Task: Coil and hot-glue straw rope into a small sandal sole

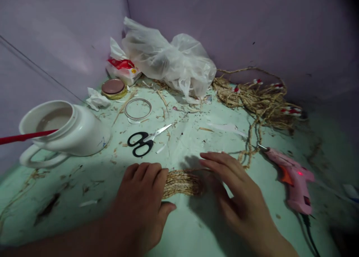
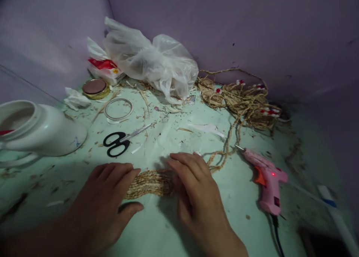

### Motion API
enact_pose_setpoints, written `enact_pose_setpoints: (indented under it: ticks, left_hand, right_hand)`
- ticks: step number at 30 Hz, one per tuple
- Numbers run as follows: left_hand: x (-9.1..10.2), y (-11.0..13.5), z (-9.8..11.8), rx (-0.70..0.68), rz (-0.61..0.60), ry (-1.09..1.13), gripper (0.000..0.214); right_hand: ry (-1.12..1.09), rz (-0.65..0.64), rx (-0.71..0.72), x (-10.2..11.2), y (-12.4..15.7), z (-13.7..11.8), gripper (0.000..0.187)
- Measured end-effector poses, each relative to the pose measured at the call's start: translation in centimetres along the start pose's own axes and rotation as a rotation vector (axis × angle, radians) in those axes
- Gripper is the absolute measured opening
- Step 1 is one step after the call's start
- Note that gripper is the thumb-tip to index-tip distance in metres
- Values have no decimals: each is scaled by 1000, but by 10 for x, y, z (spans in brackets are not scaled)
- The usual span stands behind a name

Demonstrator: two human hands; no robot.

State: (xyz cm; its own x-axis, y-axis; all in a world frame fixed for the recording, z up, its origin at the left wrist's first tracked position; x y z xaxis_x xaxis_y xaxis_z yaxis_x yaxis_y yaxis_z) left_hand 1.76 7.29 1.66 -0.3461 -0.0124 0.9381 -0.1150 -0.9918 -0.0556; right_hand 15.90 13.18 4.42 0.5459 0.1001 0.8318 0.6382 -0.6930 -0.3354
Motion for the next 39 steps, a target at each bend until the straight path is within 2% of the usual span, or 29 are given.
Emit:
enact_pose_setpoints:
  ticks: [3, 5, 10, 14, 16, 21, 28, 31, 35, 39]
  left_hand:
    - [-5, -4, -5, 39, -38, 59, 31]
    - [-7, -6, -6, 25, -50, 115, 32]
    - [-13, -4, 4, -60, -94, 269, 21]
    - [-13, -2, 11, -105, -79, 337, 31]
    - [-12, -2, 11, -94, -68, 335, 35]
    - [-14, -5, 12, -77, -93, 329, 26]
    - [-12, -7, 13, -78, -56, 317, 19]
    - [-13, -6, 14, -106, -60, 313, 18]
    - [-13, -6, 14, -119, -64, 304, 19]
    - [-13, -5, 15, -136, -63, 299, 22]
  right_hand:
    - [25, -115, 1, -22, -6, 6, 42]
    - [58, -140, 4, -27, -3, 9, 40]
    - [97, -216, 14, -22, 22, 9, 34]
    - [82, -278, -50, -18, 41, 7, 33]
    - [103, -293, -75, -17, 47, 7, 35]
    - [212, -291, -78, -15, 49, 9, 39]
    - [315, -300, -188, -18, 45, 11, 23]
    - [362, -313, -263, -10, 44, 17, 24]
    - [428, -254, -212, 7, 39, 20, 28]
    - [438, -321, -132, 0, 36, 19, 28]
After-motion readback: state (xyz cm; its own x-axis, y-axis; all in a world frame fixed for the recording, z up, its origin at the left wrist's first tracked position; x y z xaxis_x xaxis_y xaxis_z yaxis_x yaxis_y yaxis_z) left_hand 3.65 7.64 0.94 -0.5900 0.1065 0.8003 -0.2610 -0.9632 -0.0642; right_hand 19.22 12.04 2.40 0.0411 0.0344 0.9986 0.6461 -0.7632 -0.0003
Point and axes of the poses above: each hand's wrist, its own y-axis away from the middle knuckle, its own x-axis out of the back of the hand, z = x × y, the point moved 8 cm from there along -y, towards the middle knuckle, and after that the axes turned 3 degrees about y, right-handed, at the moved point
